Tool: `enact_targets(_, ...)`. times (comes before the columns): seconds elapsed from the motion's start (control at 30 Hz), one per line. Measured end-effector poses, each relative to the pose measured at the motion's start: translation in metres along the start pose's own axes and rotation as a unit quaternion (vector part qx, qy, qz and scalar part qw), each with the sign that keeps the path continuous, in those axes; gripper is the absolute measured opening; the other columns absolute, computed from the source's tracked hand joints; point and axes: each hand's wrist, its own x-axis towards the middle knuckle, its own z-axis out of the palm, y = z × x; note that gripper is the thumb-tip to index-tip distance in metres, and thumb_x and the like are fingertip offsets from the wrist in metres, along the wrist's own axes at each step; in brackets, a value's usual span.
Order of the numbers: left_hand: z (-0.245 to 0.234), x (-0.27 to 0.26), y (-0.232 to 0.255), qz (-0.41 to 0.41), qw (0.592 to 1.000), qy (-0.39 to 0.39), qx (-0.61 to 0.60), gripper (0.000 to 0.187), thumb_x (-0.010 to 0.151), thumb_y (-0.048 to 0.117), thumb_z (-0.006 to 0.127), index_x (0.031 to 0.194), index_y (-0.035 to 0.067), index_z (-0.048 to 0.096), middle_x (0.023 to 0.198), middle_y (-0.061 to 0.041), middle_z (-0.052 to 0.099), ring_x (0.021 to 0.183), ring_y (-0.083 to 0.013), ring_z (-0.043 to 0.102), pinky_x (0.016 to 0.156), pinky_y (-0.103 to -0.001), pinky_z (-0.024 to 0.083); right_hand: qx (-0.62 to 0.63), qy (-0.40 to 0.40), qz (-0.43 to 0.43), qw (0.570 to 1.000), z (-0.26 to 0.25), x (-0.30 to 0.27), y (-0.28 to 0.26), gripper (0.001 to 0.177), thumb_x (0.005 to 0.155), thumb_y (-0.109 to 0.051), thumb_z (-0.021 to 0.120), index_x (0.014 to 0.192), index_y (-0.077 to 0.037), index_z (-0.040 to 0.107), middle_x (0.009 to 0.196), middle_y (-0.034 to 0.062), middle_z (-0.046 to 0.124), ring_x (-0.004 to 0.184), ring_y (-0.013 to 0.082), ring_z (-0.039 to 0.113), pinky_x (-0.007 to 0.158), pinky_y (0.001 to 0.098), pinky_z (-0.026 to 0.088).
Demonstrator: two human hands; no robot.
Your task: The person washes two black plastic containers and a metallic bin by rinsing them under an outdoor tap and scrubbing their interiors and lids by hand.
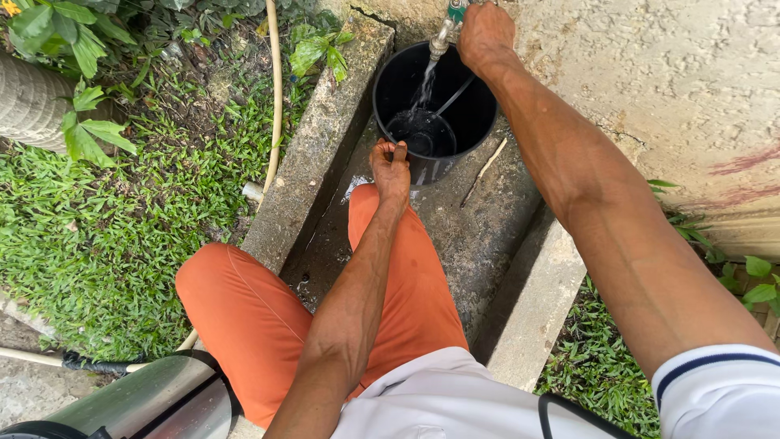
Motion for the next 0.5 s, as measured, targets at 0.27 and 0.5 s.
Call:
enact_targets(0.27, 0.004, -0.005, 0.007, -0.002, 1.0, -0.001, -0.013, 0.02, 0.095, 0.02, 0.068, 0.093, 0.006, 0.054, 0.159, -0.018, 0.035, 0.1, -0.016, 0.058, 0.07, -0.03, 0.054, 0.001, 0.016, -0.018, 1.0, -0.014, -0.008, -0.007, 0.011, 0.092, 0.002, 0.061, 0.092, 0.007, 0.071, 0.073, 0.0218, 0.066, 0.065, 0.0271, 0.068, 0.057, 0.0397, 0.059)
enact_targets(0.5, 0.0, 0.001, -0.002, 0.0, 0.999, -0.009, -0.041, 0.021, 0.095, 0.019, 0.069, 0.092, 0.006, 0.053, 0.16, -0.018, 0.034, 0.104, -0.0161, 0.057, 0.069, -0.03, 0.053, 0.003, 0.04, -0.037, 0.999, -0.013, -0.011, -0.007, 0.01, 0.09, 0.002, 0.062, 0.091, 0.009, 0.069, 0.073, 0.022, 0.064, 0.061, 0.0267, 0.068, 0.05, 0.0374, 0.059)
